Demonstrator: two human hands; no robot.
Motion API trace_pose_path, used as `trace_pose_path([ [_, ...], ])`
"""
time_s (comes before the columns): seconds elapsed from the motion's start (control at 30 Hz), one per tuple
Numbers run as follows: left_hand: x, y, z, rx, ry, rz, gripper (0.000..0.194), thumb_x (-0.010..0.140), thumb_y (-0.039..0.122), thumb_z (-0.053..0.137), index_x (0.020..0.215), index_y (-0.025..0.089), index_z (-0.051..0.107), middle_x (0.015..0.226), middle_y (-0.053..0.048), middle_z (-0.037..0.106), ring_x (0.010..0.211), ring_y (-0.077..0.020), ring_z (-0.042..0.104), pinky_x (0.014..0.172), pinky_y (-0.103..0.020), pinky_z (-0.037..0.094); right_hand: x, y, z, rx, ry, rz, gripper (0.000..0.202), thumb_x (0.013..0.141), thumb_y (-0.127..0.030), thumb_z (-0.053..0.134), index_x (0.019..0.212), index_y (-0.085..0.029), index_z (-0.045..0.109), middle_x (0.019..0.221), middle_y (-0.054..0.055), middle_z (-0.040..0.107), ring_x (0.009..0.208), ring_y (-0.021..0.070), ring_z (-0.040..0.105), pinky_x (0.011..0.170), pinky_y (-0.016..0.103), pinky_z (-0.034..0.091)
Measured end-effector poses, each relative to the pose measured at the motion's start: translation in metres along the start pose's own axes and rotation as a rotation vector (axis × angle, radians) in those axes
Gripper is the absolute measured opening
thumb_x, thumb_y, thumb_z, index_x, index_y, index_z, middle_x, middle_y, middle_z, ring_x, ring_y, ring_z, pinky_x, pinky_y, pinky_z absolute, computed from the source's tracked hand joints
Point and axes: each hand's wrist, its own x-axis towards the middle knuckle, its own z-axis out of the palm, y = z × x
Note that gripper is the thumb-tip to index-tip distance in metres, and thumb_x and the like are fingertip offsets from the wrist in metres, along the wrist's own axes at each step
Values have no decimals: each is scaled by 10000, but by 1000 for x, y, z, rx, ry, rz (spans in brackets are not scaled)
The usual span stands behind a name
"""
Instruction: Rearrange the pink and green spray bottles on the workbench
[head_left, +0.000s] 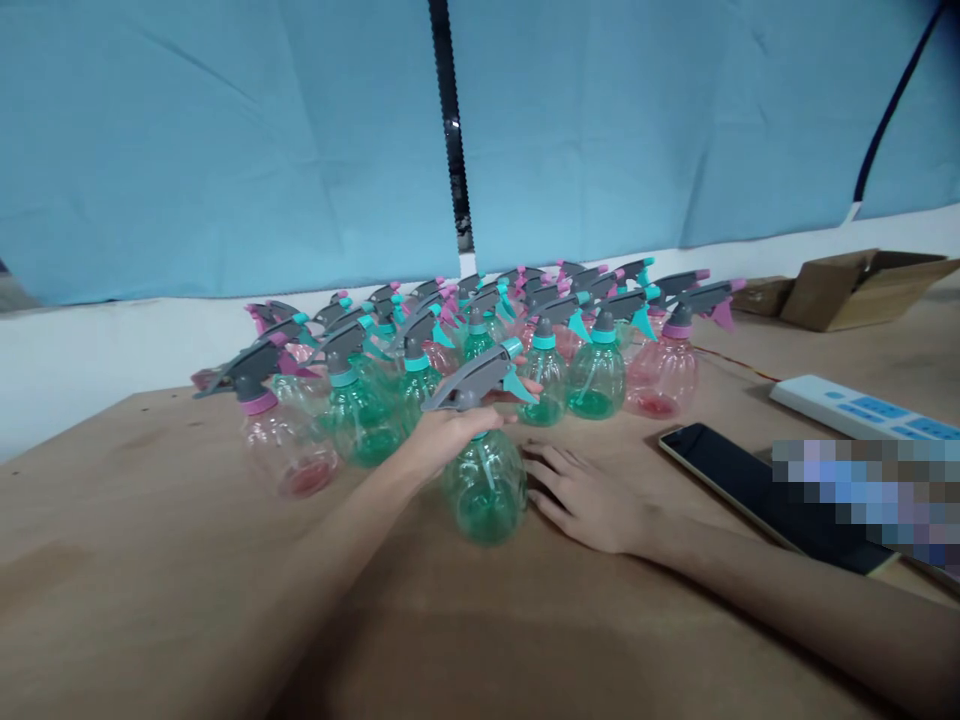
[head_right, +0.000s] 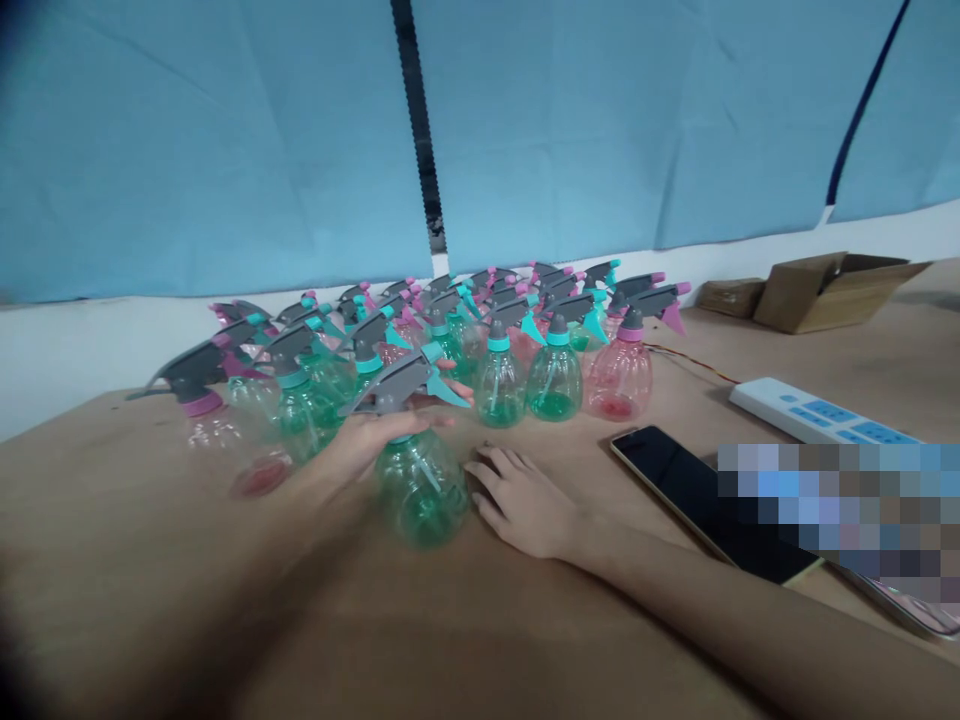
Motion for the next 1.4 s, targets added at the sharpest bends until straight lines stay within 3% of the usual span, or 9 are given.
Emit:
trace_pose_path([
  [0.07,-6,-4,0,106,39,-6,330,710,240,599,1039,222,593,1018,-56,653,1026,-247,576,913,-396,428,0,-1,-1,4,-3,-2,378,910,-250,359,1252,-123,456,1283,158,439,1201,264,396,996,443,344],
  [0.13,-15,-12,1,246,162,7,337,742,301,614,1061,208,560,1119,-72,611,1096,-255,533,968,-403,384,0,-1,-1,7,2,0,371,907,-247,362,1242,-124,464,1279,160,447,1202,264,398,993,444,347],
  [0.23,-33,-29,1,399,297,78,491,777,333,604,1216,209,422,1310,-88,469,1242,-243,398,1048,-395,298,0,-2,-1,26,14,6,367,902,-243,363,1236,-128,461,1271,161,461,1200,259,406,988,444,352],
  [0.37,-59,-52,-4,562,317,82,740,799,355,578,1386,236,143,1474,-91,203,1351,-236,197,1097,-416,214,1,-3,-1,53,26,31,392,894,-256,372,1260,-124,417,1256,150,488,1191,256,420,980,445,360],
  [0.53,-75,-70,-10,773,302,-10,775,802,391,564,1399,273,84,1481,-78,182,1351,-245,194,1095,-447,215,1,-5,-1,32,32,45,399,890,-264,365,1246,-98,434,1254,157,500,1174,263,442,972,434,375],
  [0.73,-62,-78,-8,768,354,-81,766,802,416,547,1394,254,88,1462,-101,214,1331,-248,246,1069,-446,270,0,-4,3,8,43,98,489,890,-309,337,1306,-59,391,1289,194,481,1205,291,423,974,482,369],
  [1.07,-30,-98,-9,764,480,-28,743,780,417,568,1370,228,157,1397,-127,319,1278,-264,339,987,-435,374,1,-5,0,32,9,88,514,889,-301,325,1353,-81,344,1322,167,455,1219,268,403,994,451,352],
  [1.27,-17,-91,5,918,549,-94,729,782,416,560,1361,184,182,1366,-180,342,1216,-334,410,871,-493,452,0,-2,0,80,19,75,534,879,-290,353,1375,-100,300,1358,149,407,1227,246,382,1005,427,344],
  [1.4,-20,-84,9,1135,570,96,679,789,319,564,1349,184,205,1366,-175,308,1201,-324,416,815,-451,497,0,0,3,97,20,70,567,879,-289,357,1410,-137,230,1431,118,308,1276,232,325,1031,416,316],
])
